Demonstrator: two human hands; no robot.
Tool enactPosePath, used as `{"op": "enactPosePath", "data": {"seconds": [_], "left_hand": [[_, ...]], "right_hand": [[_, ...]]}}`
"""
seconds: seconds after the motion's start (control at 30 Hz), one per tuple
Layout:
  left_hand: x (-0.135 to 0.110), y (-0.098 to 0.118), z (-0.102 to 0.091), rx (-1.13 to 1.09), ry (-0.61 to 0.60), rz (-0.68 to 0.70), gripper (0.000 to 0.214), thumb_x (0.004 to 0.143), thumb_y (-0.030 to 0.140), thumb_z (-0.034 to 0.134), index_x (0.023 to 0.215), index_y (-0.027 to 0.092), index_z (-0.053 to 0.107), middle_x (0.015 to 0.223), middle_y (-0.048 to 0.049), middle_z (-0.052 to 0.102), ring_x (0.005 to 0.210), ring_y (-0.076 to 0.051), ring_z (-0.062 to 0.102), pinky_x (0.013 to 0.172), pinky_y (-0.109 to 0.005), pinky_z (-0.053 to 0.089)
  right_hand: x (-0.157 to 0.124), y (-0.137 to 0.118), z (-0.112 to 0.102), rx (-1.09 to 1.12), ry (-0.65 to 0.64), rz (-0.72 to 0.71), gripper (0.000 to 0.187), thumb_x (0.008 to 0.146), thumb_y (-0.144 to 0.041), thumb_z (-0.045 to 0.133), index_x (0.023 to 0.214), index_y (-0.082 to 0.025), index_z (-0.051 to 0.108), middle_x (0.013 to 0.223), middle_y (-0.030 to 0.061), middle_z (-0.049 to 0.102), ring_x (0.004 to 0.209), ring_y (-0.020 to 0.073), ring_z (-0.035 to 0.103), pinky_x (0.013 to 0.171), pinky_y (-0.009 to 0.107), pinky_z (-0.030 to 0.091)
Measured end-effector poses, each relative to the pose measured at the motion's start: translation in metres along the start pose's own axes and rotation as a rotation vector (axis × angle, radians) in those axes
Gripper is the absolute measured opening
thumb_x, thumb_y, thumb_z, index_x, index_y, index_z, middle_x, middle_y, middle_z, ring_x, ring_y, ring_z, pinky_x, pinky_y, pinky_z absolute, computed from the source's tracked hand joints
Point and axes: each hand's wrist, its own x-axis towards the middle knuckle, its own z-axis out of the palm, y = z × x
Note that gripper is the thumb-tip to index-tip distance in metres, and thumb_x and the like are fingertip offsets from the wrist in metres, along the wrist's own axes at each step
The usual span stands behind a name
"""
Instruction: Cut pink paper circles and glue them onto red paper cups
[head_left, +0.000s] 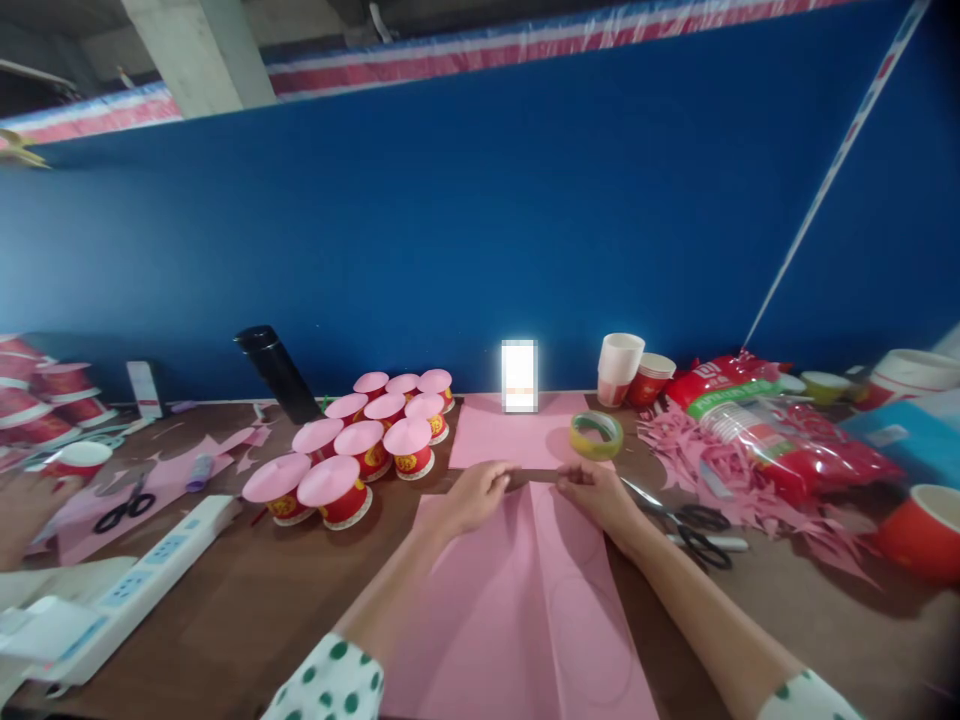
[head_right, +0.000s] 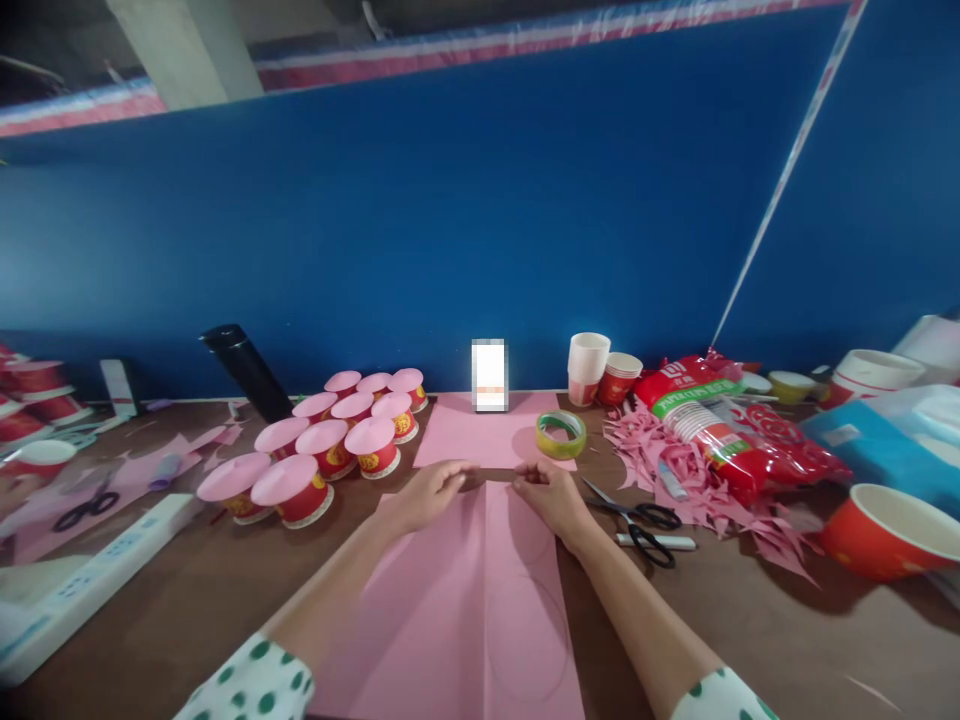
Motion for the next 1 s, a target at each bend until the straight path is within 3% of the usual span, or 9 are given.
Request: {"op": "enactPosePath", "data": {"seconds": [0.13,0.33,0.47,0.6,0.7,0.83,1.0], "left_hand": [[0.009,-0.007,0.018,-0.236,-0.053,-0.018,0.035,0.086,0.03,0.041,0.115,0.018,0.057,0.112,-0.0084,0.063,0.102,-0.02,0.057,0.09,-0.032,0.042],[-0.002,-0.01,0.02,-0.187,0.025,-0.01,0.027,0.082,0.035,0.048,0.095,0.017,0.065,0.093,-0.006,0.068,0.085,-0.02,0.061,0.077,-0.029,0.045],[0.0,-0.011,0.022,-0.189,0.041,-0.009,0.023,0.081,0.032,0.049,0.086,0.017,0.065,0.087,-0.0038,0.067,0.081,-0.018,0.059,0.074,-0.027,0.043],[0.004,-0.012,0.025,-0.206,0.025,0.013,0.024,0.082,0.031,0.044,0.076,0.016,0.062,0.077,-0.0015,0.064,0.073,-0.016,0.055,0.067,-0.025,0.041],[0.005,-0.009,0.025,-0.218,0.009,0.039,0.025,0.083,0.03,0.042,0.072,0.015,0.059,0.07,0.0002,0.059,0.067,-0.014,0.05,0.062,-0.023,0.038],[0.003,-0.004,0.019,-0.178,-0.076,0.015,0.025,0.082,0.03,0.041,0.071,0.015,0.059,0.068,0.0007,0.057,0.065,-0.013,0.048,0.06,-0.023,0.036],[0.001,-0.004,0.014,-0.1,-0.121,-0.02,0.026,0.08,0.032,0.042,0.08,0.016,0.062,0.081,-0.002,0.063,0.075,-0.017,0.054,0.066,-0.025,0.039]], "right_hand": [[-0.001,0.005,-0.003,-0.044,-0.005,-0.031,0.028,0.063,-0.032,0.071,0.084,-0.016,0.063,0.07,0.0001,0.062,0.067,0.0155,0.056,0.065,0.028,0.043],[-0.001,0.005,-0.004,-0.177,-0.03,-0.085,0.022,0.071,-0.032,0.064,0.086,-0.015,0.061,0.078,0.0036,0.065,0.075,0.0176,0.06,0.072,0.03,0.046],[-0.002,-0.001,-0.01,-0.391,-0.065,-0.21,0.018,0.075,-0.027,0.059,0.089,-0.016,0.062,0.086,0.0065,0.067,0.081,0.0197,0.063,0.076,0.031,0.047],[-0.003,-0.015,-0.008,-0.671,-0.02,-0.334,0.018,0.08,-0.025,0.053,0.094,-0.018,0.062,0.095,0.0075,0.067,0.089,0.0218,0.061,0.081,0.033,0.045],[0.0,-0.024,0.001,-0.751,-0.112,-0.414,0.022,0.084,-0.021,0.047,0.101,-0.019,0.062,0.1,0.0074,0.067,0.093,0.0208,0.06,0.082,0.032,0.044],[0.005,-0.023,0.011,-0.699,-0.309,-0.377,0.029,0.088,-0.019,0.039,0.107,-0.018,0.061,0.1,0.0081,0.067,0.089,0.0184,0.061,0.077,0.028,0.045],[0.006,-0.012,0.01,-0.66,-0.363,-0.311,0.029,0.088,-0.021,0.04,0.101,-0.016,0.065,0.092,0.0076,0.069,0.082,0.0182,0.062,0.073,0.027,0.044]]}}
